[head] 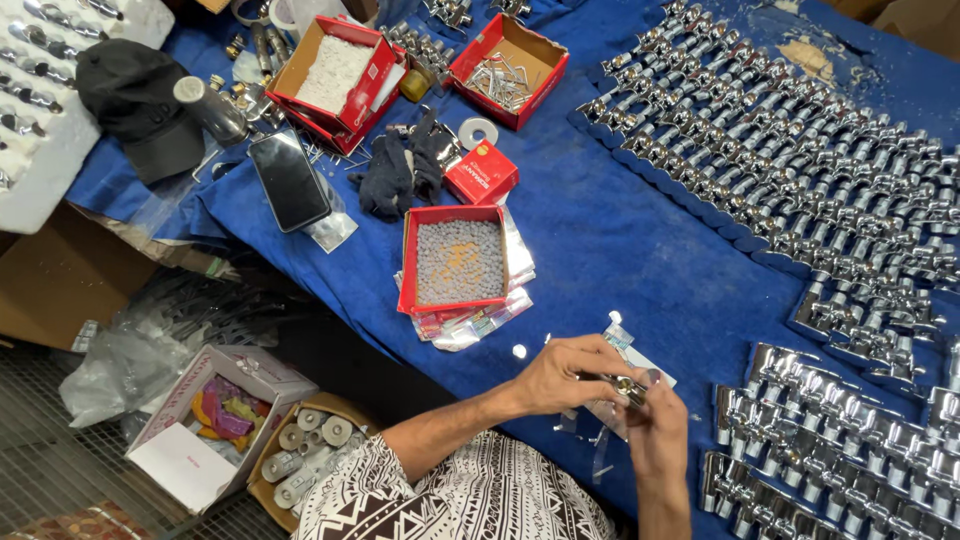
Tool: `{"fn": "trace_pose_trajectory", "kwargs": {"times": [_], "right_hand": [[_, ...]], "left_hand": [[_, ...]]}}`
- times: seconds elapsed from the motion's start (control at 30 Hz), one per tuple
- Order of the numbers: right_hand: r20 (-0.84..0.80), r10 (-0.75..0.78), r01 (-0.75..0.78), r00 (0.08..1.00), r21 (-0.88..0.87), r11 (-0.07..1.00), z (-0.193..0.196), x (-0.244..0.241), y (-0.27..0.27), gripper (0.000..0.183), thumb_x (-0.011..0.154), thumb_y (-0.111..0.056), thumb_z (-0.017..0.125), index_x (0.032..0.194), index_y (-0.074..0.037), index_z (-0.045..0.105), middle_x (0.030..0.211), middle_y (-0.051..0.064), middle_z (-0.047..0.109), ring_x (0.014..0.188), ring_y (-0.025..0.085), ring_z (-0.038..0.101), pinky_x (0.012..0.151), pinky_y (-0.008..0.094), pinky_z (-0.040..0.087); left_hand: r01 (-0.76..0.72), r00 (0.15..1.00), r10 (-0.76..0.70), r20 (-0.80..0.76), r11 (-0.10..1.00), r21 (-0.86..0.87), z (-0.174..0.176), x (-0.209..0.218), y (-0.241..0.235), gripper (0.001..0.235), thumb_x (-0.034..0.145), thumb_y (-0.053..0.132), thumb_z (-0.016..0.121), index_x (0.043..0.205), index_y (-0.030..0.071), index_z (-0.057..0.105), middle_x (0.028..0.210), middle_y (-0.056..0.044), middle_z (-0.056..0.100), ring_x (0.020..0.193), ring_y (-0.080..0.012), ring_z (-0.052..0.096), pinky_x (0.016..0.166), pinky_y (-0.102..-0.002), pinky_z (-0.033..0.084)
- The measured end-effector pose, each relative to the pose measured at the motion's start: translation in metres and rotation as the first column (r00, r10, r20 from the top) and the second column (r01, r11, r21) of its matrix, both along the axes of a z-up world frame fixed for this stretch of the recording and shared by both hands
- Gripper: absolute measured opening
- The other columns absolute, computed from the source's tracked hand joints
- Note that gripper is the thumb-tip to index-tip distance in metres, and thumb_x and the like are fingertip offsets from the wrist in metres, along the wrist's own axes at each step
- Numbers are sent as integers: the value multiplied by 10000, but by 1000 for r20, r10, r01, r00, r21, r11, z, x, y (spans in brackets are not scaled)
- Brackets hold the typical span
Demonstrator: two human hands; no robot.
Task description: The person assembles faucets by picking up small components from a red tray and attaching them to the chrome-finished faucet bodies.
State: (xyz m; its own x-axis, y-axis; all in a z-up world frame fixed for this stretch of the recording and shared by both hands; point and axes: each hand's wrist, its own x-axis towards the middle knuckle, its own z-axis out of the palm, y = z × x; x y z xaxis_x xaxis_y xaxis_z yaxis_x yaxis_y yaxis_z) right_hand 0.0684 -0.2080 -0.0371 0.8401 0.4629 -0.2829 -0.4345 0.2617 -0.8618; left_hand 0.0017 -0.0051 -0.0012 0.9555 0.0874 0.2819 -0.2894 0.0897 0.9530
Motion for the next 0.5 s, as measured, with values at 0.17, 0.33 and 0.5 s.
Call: {"fn": "trace_pose_trajectory", "kwargs": {"times": [0.17,0.33,0.5], "right_hand": [[623,24,246,782,-343,907,42,-29,15,473,785,91,665,1246,-11,680,1197,81,562,1092,175,646,926,284,563],[625,-43,286,779,-293,912,46,-37,38,523,720,109,749,1228,12,669,1258,78,500,1109,173,605,933,286,525],[599,-143,337,788,-225,914,42,-43,30,493,732,129,707,1218,55,671,1376,101,545,1177,183,611,974,281,514]], "left_hand": [[44,911,-218,-349,895,-444,-28,7,-3,287,914,116,789,1187,35,758,912,-95,709,668,-116,598,520,-224,455],[49,830,-541,-137,315,-948,-33,4,-20,207,1054,208,720,1198,59,726,983,-40,698,689,-44,580,520,-161,440],[11,963,-63,-264,981,-193,1,1,13,241,946,238,704,1120,75,737,1009,-72,708,833,-175,665,636,-274,520]]}}
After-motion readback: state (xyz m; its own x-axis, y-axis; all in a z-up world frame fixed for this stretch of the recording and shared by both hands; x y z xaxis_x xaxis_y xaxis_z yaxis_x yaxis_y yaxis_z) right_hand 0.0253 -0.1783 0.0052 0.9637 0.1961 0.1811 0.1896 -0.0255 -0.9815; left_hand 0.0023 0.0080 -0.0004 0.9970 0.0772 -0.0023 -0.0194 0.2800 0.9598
